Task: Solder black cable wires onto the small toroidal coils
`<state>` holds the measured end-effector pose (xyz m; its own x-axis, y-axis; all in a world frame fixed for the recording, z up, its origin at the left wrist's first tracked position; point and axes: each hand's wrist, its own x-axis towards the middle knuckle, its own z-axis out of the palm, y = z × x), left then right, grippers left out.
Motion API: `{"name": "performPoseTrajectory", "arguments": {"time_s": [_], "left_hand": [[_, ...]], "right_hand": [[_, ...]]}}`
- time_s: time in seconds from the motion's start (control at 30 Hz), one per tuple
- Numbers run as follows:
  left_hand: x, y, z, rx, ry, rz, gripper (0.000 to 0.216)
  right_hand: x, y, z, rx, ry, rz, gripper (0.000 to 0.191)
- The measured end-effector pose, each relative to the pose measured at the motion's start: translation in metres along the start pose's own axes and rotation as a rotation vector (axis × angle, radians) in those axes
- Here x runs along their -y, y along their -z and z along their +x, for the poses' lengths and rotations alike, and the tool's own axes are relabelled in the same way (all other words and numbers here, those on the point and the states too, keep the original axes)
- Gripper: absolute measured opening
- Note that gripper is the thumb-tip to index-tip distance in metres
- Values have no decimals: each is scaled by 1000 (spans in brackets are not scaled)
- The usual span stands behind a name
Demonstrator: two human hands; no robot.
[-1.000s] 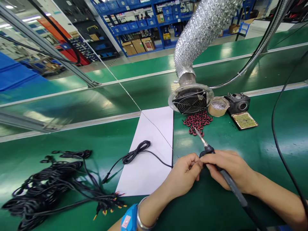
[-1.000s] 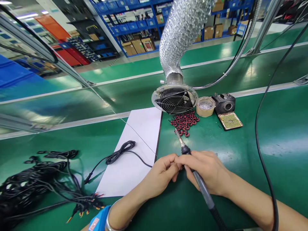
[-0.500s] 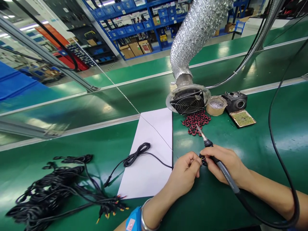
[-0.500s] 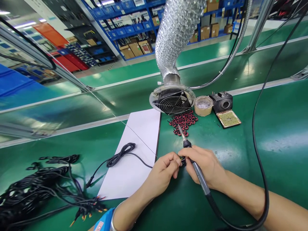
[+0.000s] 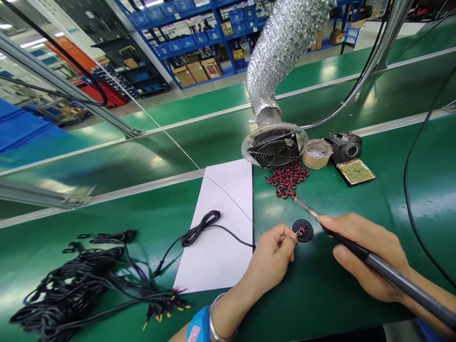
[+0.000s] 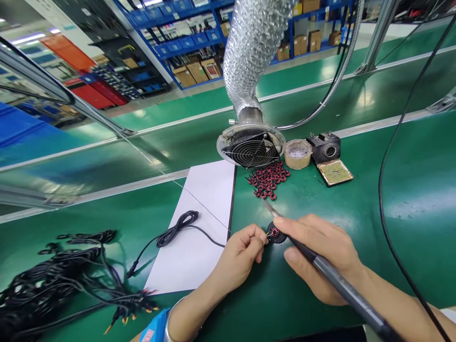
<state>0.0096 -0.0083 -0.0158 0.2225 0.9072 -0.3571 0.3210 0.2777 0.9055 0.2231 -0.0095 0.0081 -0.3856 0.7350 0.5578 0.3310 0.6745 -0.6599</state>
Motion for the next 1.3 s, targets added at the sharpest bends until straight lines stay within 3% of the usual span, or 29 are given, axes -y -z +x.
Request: {"name": "performPoseTrajectory", "arguments": {"time_s": [0.3,0.87,1.3], "left_hand": [[0,-1,0,-6,2,-4,18],[-3,-2,0,8,16,20,22],[-3,-1,-1,16,21,28,22]], "right_hand": [[7,6,-12,-8,-116,117,21],[3,4,-10,35,-118,140,28],[5,3,-12,-35,-80,156,32]]}}
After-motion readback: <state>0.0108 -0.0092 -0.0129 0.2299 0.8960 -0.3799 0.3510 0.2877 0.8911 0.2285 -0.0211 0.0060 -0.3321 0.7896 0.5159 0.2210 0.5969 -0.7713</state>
